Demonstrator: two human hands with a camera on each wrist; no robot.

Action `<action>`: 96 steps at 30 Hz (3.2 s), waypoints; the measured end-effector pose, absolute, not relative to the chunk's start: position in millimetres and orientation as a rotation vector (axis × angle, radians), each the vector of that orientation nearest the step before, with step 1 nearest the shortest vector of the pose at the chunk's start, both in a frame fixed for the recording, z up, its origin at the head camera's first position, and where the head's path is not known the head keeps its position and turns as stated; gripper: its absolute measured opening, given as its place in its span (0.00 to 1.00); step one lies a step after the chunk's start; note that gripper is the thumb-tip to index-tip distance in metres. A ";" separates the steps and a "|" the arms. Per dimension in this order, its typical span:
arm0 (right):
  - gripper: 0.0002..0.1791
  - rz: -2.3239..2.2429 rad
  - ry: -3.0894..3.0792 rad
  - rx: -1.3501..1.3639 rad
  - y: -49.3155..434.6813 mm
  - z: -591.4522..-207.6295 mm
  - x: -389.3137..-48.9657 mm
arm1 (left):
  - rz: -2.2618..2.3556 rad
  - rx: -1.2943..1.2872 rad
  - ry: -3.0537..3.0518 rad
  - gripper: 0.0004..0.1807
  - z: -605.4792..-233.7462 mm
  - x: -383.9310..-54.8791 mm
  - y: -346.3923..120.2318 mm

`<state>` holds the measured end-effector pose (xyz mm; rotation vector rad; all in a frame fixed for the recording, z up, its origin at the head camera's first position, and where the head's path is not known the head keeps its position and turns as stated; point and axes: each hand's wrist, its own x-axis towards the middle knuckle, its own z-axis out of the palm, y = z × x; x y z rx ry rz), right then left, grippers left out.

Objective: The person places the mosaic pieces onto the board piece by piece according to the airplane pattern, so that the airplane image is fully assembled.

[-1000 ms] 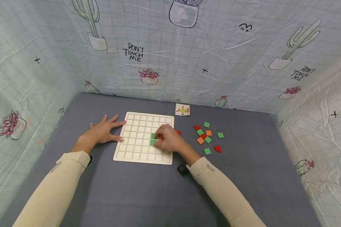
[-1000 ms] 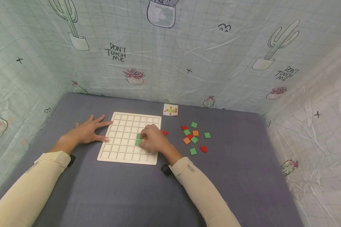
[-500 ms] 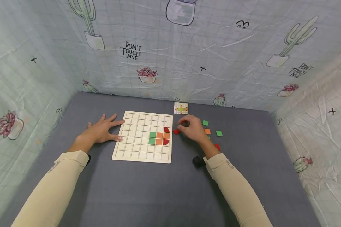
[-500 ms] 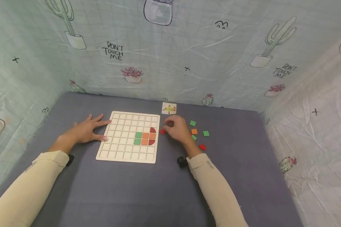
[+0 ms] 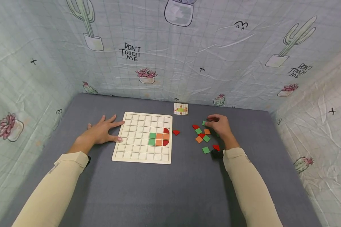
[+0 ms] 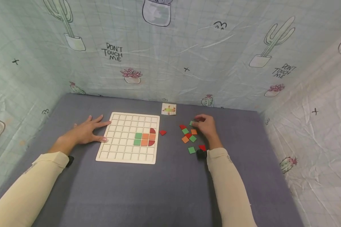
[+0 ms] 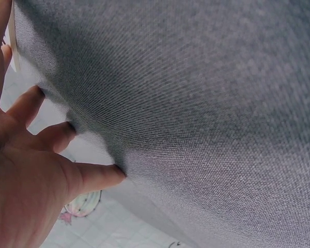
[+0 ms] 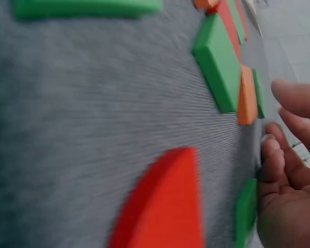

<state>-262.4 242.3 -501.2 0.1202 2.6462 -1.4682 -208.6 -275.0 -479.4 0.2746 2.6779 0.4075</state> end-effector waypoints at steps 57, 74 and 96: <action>0.14 -1.269 2.675 -0.374 199.9 -484.4 -260.9 | 0.448 0.267 2.649 0.56 -481.6 -208.2 -277.5; 0.11 -1.242 2.664 -0.630 160.5 -471.4 -251.4 | 0.447 0.268 2.654 0.55 -480.5 -208.1 -277.8; 0.12 -1.233 2.563 -0.838 107.3 -479.1 -246.3 | 0.435 0.250 2.653 0.56 -481.7 -207.8 -278.0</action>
